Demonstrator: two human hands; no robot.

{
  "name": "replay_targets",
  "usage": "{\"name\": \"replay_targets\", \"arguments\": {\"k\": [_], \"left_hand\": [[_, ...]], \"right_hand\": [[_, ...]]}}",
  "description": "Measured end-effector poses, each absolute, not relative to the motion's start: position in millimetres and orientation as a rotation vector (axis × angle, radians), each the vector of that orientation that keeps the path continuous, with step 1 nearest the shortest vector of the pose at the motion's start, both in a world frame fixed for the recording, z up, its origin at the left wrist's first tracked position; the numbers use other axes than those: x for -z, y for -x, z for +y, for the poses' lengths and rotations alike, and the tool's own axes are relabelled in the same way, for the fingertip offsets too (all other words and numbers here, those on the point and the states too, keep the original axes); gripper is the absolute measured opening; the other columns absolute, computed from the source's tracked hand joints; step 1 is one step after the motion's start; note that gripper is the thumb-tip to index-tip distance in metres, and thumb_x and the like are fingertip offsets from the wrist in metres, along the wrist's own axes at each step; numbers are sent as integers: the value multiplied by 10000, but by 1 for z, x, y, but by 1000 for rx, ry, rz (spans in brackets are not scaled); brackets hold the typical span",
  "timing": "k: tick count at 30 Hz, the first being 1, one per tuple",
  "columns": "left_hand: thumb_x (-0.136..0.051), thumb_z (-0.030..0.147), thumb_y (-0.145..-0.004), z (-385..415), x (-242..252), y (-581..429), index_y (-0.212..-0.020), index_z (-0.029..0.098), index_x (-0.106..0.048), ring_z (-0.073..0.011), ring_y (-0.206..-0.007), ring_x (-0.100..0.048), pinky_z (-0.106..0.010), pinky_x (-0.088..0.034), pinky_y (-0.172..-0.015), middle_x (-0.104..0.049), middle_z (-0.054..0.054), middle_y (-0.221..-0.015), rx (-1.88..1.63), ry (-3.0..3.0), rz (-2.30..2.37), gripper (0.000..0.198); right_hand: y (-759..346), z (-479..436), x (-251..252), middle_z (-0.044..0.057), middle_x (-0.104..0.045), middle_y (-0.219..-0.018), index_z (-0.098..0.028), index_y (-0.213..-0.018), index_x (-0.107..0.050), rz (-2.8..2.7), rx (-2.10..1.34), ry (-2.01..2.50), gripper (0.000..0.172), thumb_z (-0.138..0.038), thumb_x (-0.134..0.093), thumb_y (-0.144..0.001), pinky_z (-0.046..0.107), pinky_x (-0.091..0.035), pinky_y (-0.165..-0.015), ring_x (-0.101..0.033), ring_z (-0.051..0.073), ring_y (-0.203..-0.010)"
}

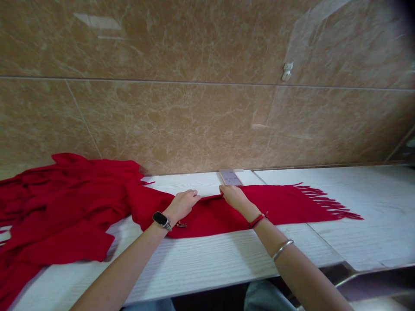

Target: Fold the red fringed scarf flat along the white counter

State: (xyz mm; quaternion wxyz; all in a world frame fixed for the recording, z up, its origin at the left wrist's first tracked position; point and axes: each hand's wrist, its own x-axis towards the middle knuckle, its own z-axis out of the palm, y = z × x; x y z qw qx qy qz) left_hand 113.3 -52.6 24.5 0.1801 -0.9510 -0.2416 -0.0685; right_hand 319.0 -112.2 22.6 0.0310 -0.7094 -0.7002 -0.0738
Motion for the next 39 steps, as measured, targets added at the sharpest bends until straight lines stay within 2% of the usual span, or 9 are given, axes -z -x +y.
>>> {"name": "replay_targets", "arguments": {"k": [5,11,16,23,31,35,39], "left_hand": [[-394,179,-872,-52,-22,-114,-909,173,-567,-160,-801,-565,-232,-452,-591,-575,-57,-895,182,2697,-750,177],[-397,66,-833,-54,-24,-113,-918,179,-567,-157,-816,-570,-229,-454,-615,-583,-54,-892,170,2704,-758,221],[-391,28,-813,-51,-24,-112,-948,178,-566,-157,-846,-569,-240,-456,-681,-587,-56,-926,173,2714,-778,267],[-380,-5,-791,-47,-19,-111,-969,179,-560,-155,-832,-579,-249,-455,-696,-590,-61,-916,203,2717,-824,313],[-388,23,-805,-47,-19,-111,-913,178,-568,-155,-810,-587,-249,-457,-678,-595,-55,-889,216,2698,-830,261],[-379,107,-851,-44,-18,-111,-900,163,-570,-162,-795,-590,-262,-462,-670,-595,-72,-888,229,2696,-856,205],[-381,79,-839,-43,-18,-111,-896,172,-574,-148,-793,-590,-240,-458,-660,-600,-60,-869,225,2698,-868,222]], "right_hand": [[-318,-113,-25,111,-637,-959,-158,-958,-602,-2171,201,2194,271,-76,-383,-820,239,-411,-714,-584,193,-924],[-315,-118,-31,126,-624,-981,-145,-927,-617,-2166,214,2209,249,-77,-407,-812,250,-430,-711,-591,202,-920],[-324,-125,-35,136,-640,-955,-142,-899,-633,-2182,222,2220,297,-26,-377,-803,265,-433,-738,-595,204,-924],[-330,-125,-32,113,-646,-963,-149,-911,-624,-2153,236,2225,253,-75,-411,-796,267,-437,-724,-596,219,-914],[-338,-127,-30,110,-632,-1018,-168,-972,-611,-2154,200,2222,209,-173,-508,-790,255,-420,-773,-576,208,-963],[-349,-130,-31,121,-638,-999,-163,-992,-611,-2103,215,2285,245,-132,-444,-816,272,-426,-761,-583,217,-953],[-358,-132,-32,116,-633,-1009,-173,-1007,-603,-2050,223,2326,264,-144,-397,-845,271,-427,-755,-587,207,-941]]}}
